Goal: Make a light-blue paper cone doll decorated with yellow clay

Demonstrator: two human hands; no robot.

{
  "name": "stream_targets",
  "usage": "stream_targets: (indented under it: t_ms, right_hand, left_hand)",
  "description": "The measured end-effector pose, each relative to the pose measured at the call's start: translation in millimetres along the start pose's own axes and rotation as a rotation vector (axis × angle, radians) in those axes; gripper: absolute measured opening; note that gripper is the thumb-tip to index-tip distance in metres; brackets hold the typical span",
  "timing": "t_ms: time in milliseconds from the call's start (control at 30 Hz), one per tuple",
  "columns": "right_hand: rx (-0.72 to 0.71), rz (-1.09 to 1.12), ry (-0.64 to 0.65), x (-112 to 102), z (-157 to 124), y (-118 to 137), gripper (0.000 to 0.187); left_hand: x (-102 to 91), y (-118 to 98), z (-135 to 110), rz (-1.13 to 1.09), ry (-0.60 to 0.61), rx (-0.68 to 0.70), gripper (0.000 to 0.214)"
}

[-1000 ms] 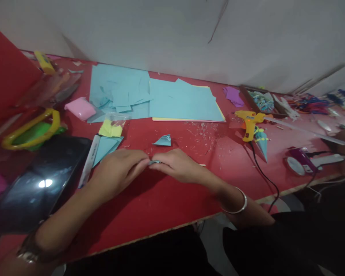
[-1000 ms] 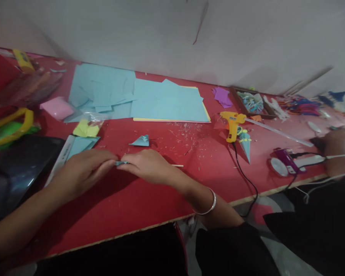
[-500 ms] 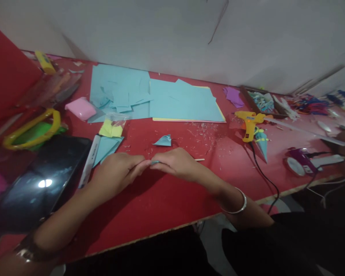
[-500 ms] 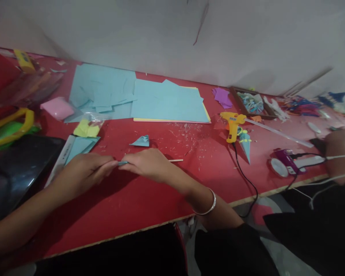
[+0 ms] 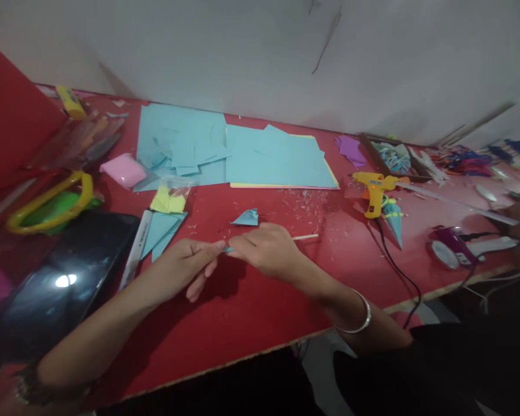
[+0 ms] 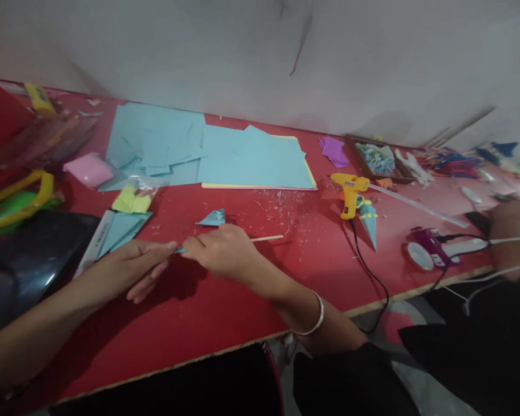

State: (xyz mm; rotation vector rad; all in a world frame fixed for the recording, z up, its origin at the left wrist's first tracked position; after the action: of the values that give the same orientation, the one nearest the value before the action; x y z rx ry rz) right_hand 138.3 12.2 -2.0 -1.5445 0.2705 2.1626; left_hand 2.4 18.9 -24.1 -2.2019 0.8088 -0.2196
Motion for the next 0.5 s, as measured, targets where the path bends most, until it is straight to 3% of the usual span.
stream_targets:
  t_ms: [200, 500]
  right_hand:
    - [-0.009, -0.082, -0.106, -7.1, 0.9, 0.6, 0.036]
    - [-0.052, -0.191, -0.149, -8.5, 1.8, 3.9, 0.028]
  left_hand:
    - [5.1, 1.4, 1.5, -0.18, 0.056, -0.067, 0.051]
    - [4.0, 5.5, 2.6, -0.218, 0.096, -0.099, 0.053]
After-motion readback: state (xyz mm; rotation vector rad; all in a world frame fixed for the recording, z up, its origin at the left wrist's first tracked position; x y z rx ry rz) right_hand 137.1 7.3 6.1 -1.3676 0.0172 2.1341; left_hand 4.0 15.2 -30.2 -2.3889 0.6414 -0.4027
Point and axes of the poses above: each hand's wrist, its own z-axis towards the middle knuckle, its own x-axis out of the palm, y = z × x, the point moved 4 cm from there along z, towards the middle knuckle, and after that the axes turned 15 degrees about -x, right-handed, at the moved point
